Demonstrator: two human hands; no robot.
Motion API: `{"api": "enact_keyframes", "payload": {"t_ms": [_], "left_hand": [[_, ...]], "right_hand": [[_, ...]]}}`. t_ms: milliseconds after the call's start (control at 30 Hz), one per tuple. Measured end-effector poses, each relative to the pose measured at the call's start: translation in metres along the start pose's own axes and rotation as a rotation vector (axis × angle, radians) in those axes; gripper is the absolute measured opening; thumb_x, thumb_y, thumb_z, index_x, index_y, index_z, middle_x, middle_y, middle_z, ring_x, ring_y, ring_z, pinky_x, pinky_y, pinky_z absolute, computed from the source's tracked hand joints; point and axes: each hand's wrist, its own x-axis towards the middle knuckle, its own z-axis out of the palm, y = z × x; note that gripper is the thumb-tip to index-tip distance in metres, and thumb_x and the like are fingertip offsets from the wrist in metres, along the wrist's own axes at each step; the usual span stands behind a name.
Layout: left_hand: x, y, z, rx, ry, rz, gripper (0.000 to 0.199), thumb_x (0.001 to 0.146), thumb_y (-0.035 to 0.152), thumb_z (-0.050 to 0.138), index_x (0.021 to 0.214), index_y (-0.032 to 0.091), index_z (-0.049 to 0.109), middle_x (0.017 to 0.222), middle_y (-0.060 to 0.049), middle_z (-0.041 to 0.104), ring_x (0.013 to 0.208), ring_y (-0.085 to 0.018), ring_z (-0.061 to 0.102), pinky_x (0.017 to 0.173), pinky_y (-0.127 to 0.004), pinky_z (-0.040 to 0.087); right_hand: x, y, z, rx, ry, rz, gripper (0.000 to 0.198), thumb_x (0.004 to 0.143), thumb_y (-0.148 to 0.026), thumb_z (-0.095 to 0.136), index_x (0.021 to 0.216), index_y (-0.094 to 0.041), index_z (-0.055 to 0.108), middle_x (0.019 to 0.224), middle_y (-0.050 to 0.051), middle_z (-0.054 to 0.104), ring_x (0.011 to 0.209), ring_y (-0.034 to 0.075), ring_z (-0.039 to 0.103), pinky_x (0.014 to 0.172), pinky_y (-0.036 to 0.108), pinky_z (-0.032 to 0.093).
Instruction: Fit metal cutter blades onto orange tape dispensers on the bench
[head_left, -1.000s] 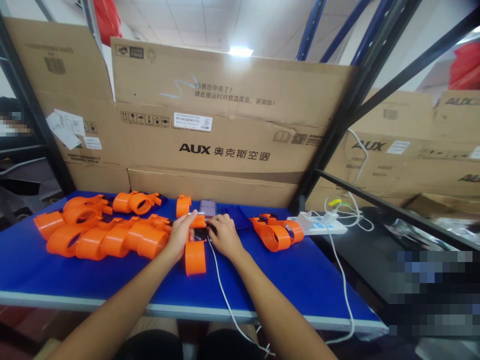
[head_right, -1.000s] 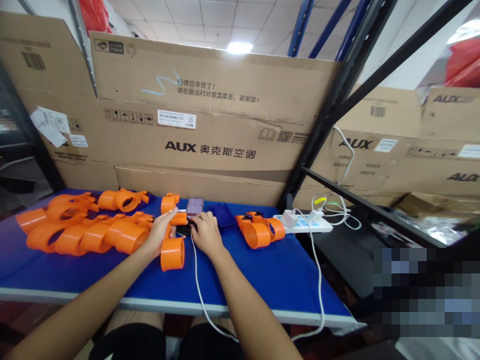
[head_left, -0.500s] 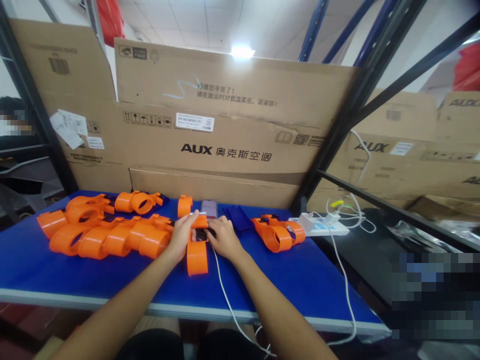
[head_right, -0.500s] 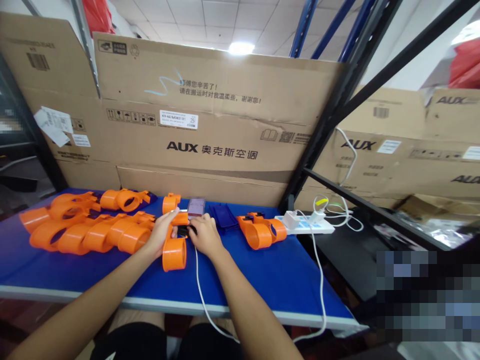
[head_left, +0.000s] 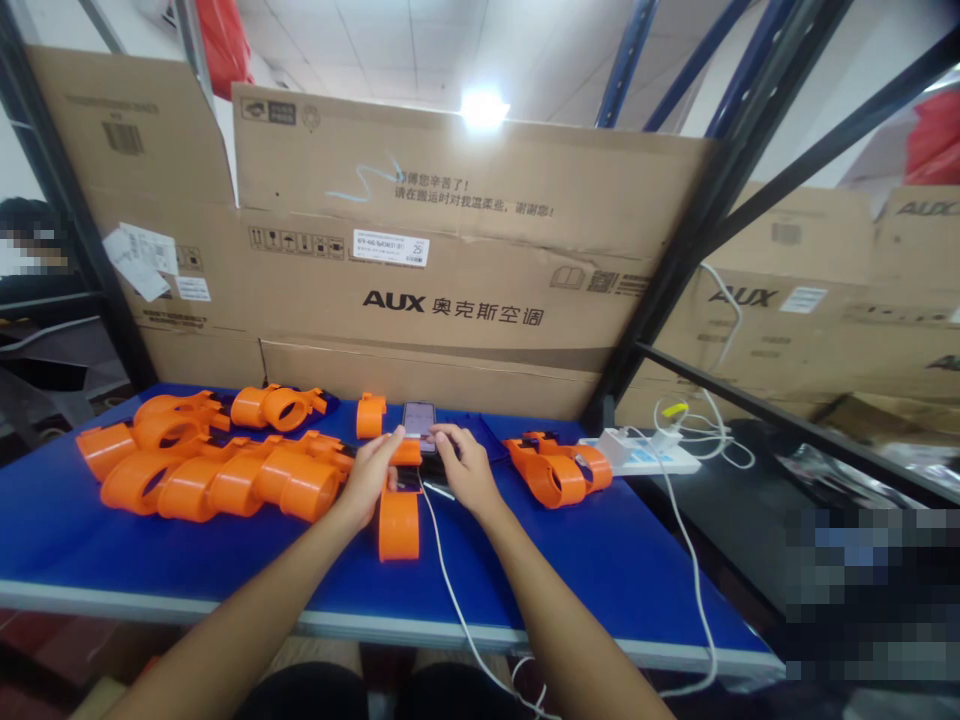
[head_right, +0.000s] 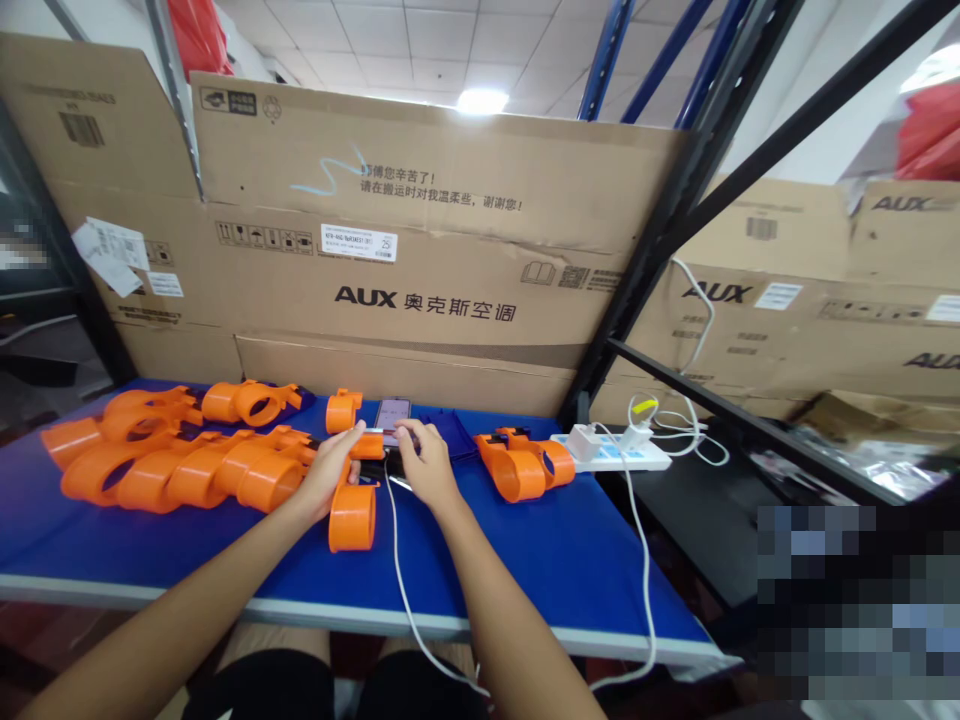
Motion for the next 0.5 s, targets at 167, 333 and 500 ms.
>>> {"api": "enact_keyframes", "payload": {"t_ms": [167,333,500], "left_hand": [[-0.001,-0.003,0.002,0.047,-0.068,-0.017,0.054,0.077,0.067,0.071,0.094,0.016,0.071,0.050,0.004,0.055,0.034,-0.009,0.042,0.037,-0.023,0.029],[-0.002,-0.004,0.004,0.070,-0.079,0.008,0.052,0.076,0.065,0.073,0.093,0.016,0.070,0.044,0.006,0.049,0.033,-0.009,0.040,0.038,-0.023,0.030],[-0.002,0.008,-0.002,-0.117,0.004,-0.031,0.048,0.073,0.066,0.075,0.073,0.020,0.059,0.038,0.008,0.040,0.033,-0.008,0.036,0.038,-0.022,0.028]], "right_hand": [[-0.002,-0.007,0.002,0.104,-0.083,0.006,0.030,0.094,-0.045,0.060,0.111,-0.024,0.073,0.096,0.005,0.072,0.085,0.020,0.062,0.078,0.033,0.050],[0.001,-0.009,0.000,0.149,-0.035,0.004,0.024,0.092,-0.044,0.064,0.095,-0.023,0.075,0.093,0.005,0.074,0.084,0.021,0.062,0.082,0.035,0.049],[0.007,0.006,-0.026,0.249,0.157,0.082,0.029,0.090,-0.048,0.063,0.094,-0.021,0.072,0.092,0.005,0.073,0.085,0.023,0.063,0.081,0.036,0.050]]}}
